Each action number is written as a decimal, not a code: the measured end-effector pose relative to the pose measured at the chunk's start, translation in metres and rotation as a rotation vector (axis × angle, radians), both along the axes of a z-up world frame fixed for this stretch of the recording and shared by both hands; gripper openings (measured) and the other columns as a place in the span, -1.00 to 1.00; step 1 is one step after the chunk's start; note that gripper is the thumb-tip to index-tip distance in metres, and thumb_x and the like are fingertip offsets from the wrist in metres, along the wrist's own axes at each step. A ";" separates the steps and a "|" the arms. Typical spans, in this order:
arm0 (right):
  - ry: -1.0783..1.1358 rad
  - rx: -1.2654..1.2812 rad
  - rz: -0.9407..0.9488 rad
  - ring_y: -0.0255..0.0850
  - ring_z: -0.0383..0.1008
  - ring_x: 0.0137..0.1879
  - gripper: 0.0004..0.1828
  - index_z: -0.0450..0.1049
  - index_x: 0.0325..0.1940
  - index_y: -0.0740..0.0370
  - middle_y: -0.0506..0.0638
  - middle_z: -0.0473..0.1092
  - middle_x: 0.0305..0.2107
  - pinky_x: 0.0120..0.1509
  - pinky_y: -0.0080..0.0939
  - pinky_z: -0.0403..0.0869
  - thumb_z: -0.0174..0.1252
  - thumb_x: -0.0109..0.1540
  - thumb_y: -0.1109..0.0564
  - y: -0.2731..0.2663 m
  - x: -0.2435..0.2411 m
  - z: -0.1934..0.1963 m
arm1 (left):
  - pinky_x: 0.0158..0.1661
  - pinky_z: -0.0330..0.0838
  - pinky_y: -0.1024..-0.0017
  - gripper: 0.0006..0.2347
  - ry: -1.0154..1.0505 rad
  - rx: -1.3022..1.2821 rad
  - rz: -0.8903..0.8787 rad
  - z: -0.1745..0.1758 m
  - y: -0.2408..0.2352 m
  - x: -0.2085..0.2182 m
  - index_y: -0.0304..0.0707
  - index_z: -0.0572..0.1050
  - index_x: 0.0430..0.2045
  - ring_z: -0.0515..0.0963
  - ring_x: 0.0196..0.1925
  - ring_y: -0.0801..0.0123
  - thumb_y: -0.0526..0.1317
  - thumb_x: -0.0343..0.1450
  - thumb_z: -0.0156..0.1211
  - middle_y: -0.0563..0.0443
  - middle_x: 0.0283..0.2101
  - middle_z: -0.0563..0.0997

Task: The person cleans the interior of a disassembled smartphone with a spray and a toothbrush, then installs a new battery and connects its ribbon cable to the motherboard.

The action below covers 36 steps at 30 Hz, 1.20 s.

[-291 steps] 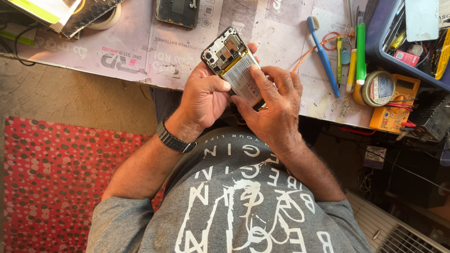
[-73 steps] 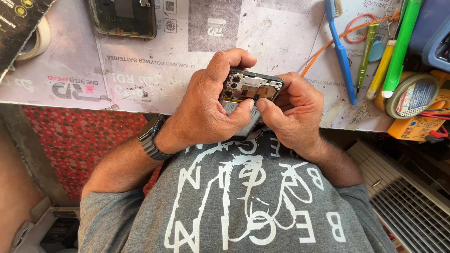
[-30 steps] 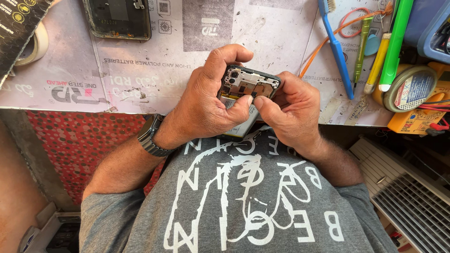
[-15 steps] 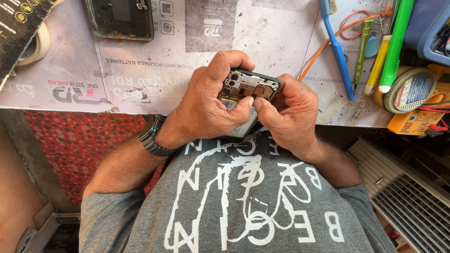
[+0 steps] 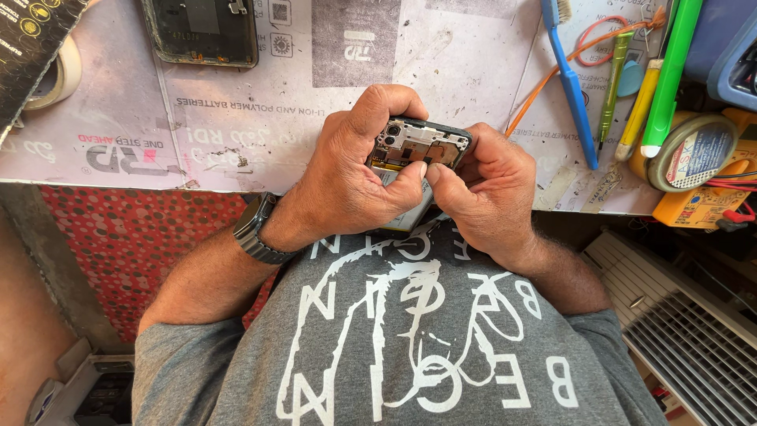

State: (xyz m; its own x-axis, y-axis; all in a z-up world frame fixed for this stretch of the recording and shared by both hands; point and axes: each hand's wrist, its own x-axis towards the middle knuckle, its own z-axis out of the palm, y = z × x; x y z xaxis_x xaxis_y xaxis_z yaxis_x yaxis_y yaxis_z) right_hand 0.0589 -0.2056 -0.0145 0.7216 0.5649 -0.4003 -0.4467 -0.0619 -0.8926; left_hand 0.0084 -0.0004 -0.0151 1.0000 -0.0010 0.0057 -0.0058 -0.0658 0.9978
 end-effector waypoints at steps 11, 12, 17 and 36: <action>-0.009 -0.001 0.001 -0.46 0.47 -0.20 -0.90 0.46 -0.05 0.40 -0.04 0.51 -0.26 -0.14 -0.43 0.49 0.12 0.34 0.35 -0.001 0.004 0.002 | -0.35 0.51 0.51 -0.62 0.051 0.012 -0.044 0.001 0.001 0.001 -0.34 0.23 0.07 0.64 -0.40 0.49 -0.44 0.41 0.22 0.00 -0.27 0.53; -0.019 -0.014 0.003 -0.47 0.46 -0.21 -0.91 0.45 -0.05 0.41 -0.04 0.50 -0.27 -0.15 -0.44 0.48 0.13 0.35 0.35 -0.001 0.004 0.002 | -0.34 0.52 0.50 -0.62 0.046 0.016 -0.044 0.001 0.002 0.001 -0.35 0.23 0.08 0.64 -0.38 0.48 -0.44 0.42 0.21 -0.01 -0.27 0.53; -0.099 -0.031 0.015 -0.48 0.43 -0.22 -0.90 0.43 -0.08 0.40 -0.05 0.49 -0.28 -0.16 -0.44 0.46 0.19 0.35 0.32 0.000 0.003 0.000 | -0.32 0.50 0.47 -0.63 0.028 0.014 -0.062 0.000 0.006 0.001 -0.37 0.23 0.09 0.61 -0.39 0.47 -0.43 0.40 0.13 -0.04 -0.28 0.52; 0.082 0.013 0.120 -0.43 0.45 -0.10 -0.78 0.46 0.10 0.47 0.01 0.51 -0.15 -0.04 -0.43 0.45 0.16 0.36 0.38 -0.014 0.015 0.006 | -0.30 0.55 0.50 -0.60 0.028 0.019 -0.038 0.005 0.003 0.003 -0.40 0.21 0.06 0.65 -0.30 0.44 -0.46 0.40 0.23 -0.09 -0.09 0.52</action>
State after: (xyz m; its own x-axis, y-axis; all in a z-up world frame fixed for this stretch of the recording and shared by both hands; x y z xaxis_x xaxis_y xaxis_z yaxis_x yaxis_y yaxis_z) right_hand 0.0736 -0.2195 -0.0084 0.6141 0.6506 -0.4468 -0.5079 -0.1076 -0.8547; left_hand 0.0114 0.0031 -0.0103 0.9990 -0.0387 -0.0231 0.0197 -0.0847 0.9962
